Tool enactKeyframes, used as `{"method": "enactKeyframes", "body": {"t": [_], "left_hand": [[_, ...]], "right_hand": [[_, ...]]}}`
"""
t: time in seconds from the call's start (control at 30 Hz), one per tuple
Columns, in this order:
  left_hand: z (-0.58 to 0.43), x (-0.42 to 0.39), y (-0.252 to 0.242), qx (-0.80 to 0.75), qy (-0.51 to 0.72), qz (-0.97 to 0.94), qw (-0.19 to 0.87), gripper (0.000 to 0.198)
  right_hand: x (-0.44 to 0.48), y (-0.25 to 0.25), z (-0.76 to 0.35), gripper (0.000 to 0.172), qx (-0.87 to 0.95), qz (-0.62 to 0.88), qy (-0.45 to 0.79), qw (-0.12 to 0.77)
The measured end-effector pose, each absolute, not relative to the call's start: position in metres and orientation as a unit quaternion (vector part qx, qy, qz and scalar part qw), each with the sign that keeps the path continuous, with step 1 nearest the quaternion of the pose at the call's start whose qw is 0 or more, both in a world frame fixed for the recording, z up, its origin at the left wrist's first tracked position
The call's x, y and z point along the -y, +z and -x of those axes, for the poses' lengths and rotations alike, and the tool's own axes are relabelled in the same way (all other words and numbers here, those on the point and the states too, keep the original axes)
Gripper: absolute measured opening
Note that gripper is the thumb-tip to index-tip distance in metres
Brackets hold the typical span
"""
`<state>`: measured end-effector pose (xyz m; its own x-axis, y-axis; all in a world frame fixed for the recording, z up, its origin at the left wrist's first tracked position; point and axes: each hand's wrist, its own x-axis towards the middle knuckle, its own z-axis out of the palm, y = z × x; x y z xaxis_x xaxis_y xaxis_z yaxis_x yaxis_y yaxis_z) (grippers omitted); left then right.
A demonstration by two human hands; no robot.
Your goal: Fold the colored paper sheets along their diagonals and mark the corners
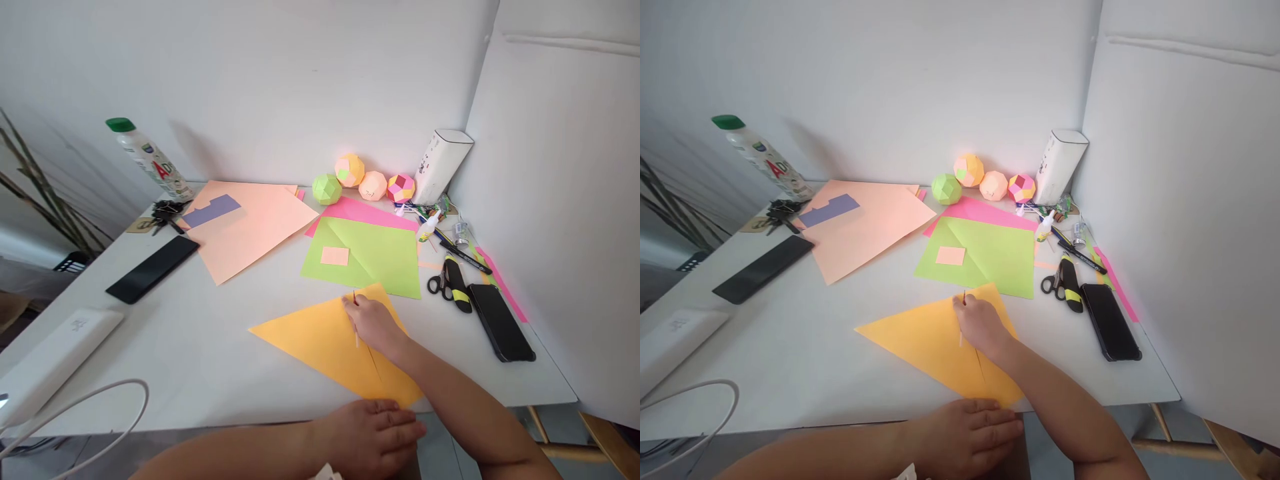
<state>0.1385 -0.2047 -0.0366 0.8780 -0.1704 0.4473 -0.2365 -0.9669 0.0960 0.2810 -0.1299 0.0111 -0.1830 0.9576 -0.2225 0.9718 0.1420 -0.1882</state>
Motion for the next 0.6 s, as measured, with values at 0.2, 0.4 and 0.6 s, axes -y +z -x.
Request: {"method": "enactKeyframes", "body": {"t": [0.2, 0.4, 0.6], "left_hand": [[-0.097, 0.176, -0.013, -0.129, 0.293, -0.933, 0.164, 0.033], [-0.045, 0.153, -0.033, -0.415, 0.167, -0.893, -0.049, 0.057], [-0.002, 0.138, -0.048, -0.489, 0.12, -0.859, -0.087, 0.074]], "right_hand": [[0.13, 0.008, -0.283, 0.041, -0.762, -0.629, -0.154, -0.016], [0.131, 0.007, -0.284, 0.045, -0.759, -0.627, -0.17, -0.042], [0.132, 0.011, -0.283, 0.039, -0.759, -0.626, -0.169, -0.053]]}}
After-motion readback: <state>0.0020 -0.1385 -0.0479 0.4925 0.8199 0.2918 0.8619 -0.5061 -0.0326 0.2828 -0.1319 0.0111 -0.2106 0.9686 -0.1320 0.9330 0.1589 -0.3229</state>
